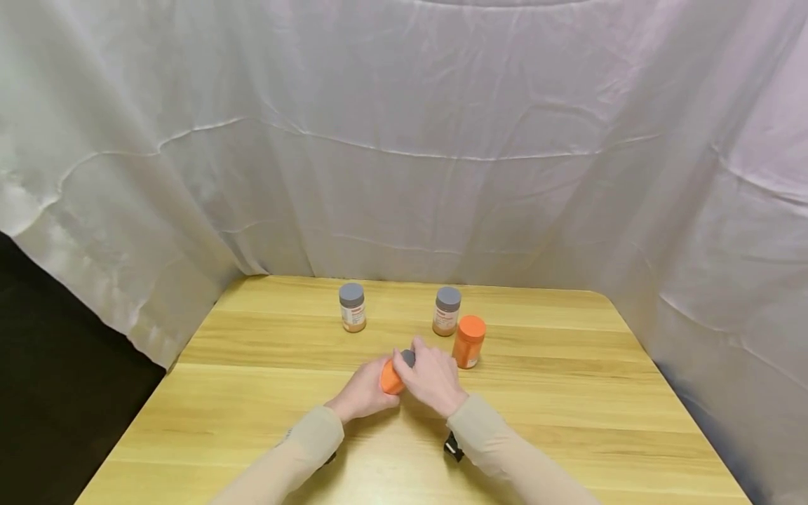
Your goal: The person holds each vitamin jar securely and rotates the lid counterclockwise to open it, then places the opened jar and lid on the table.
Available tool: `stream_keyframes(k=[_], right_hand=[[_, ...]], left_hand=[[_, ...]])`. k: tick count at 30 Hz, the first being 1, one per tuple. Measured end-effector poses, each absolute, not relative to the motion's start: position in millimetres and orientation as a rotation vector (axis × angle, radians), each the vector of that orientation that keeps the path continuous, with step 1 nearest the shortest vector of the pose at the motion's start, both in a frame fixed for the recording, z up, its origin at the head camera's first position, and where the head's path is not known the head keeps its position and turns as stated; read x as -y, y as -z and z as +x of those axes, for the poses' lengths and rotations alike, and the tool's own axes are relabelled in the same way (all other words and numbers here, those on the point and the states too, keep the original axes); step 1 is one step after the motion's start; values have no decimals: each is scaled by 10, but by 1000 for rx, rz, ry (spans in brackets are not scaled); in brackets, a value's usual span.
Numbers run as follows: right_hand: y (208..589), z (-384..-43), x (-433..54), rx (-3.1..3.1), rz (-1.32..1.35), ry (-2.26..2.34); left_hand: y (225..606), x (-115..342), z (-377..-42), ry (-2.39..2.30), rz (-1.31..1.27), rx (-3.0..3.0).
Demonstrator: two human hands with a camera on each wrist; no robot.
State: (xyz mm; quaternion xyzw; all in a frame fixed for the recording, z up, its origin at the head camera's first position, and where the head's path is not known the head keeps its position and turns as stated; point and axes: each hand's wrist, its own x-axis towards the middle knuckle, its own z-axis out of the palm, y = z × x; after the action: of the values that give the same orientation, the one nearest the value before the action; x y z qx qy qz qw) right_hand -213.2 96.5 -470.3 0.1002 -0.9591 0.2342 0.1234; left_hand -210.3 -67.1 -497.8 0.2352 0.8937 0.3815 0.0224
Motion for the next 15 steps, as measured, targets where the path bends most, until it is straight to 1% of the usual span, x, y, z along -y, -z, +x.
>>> stream_keyframes(k=[15], right_hand=[[4769, -2137, -1016, 2705, 412, -739]], left_hand=[[5007, 659, -2134, -1134, 743, -2777]])
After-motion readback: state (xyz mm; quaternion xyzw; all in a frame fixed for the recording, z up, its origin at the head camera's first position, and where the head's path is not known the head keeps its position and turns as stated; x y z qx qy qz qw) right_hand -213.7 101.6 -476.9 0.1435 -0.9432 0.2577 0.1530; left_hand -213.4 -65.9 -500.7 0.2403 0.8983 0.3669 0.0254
